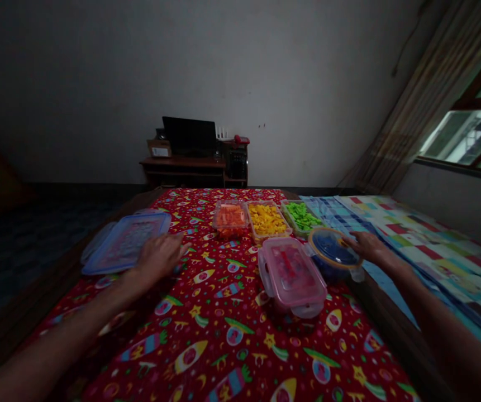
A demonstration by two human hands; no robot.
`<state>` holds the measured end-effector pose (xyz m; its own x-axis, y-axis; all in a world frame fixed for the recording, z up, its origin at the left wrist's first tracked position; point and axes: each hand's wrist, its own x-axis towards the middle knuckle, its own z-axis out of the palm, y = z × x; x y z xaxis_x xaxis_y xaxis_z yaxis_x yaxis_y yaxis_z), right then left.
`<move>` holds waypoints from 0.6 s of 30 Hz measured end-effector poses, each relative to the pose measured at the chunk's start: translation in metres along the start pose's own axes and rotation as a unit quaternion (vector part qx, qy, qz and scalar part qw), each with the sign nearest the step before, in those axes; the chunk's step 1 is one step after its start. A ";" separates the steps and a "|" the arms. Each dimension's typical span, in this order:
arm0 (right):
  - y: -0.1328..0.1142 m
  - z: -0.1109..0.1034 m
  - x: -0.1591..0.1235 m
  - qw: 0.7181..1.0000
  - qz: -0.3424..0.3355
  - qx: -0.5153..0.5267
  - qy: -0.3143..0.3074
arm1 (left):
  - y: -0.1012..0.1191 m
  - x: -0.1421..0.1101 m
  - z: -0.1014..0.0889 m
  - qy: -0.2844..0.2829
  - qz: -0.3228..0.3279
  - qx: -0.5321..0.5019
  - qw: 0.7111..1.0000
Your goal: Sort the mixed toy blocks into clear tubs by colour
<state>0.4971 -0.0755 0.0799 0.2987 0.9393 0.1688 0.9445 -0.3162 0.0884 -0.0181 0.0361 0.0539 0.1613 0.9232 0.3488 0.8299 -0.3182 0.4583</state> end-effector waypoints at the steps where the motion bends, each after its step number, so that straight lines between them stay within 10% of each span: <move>1: 0.004 0.004 0.002 1.000 0.004 0.000 -0.016 | 0.018 -0.004 0.008 -0.019 0.018 -0.046 0.999; 7: 0.016 0.012 0.012 0.997 0.068 0.023 -0.009 | 0.107 -0.039 0.081 -0.311 -0.040 -0.347 0.884; 12: 0.025 0.011 0.012 0.961 0.117 0.239 -0.077 | 0.131 -0.047 0.100 -0.282 -0.038 -0.345 0.895; 18: 0.029 0.012 0.003 0.787 0.147 0.598 -0.028 | 0.146 -0.043 0.088 -0.253 -0.063 -0.475 0.840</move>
<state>0.5271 -0.0807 0.0715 0.5023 0.8639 -0.0363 0.2769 -0.2004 -0.9398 0.1428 -0.0314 0.0334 0.5107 0.8591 -0.0340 0.0948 -0.0170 0.9953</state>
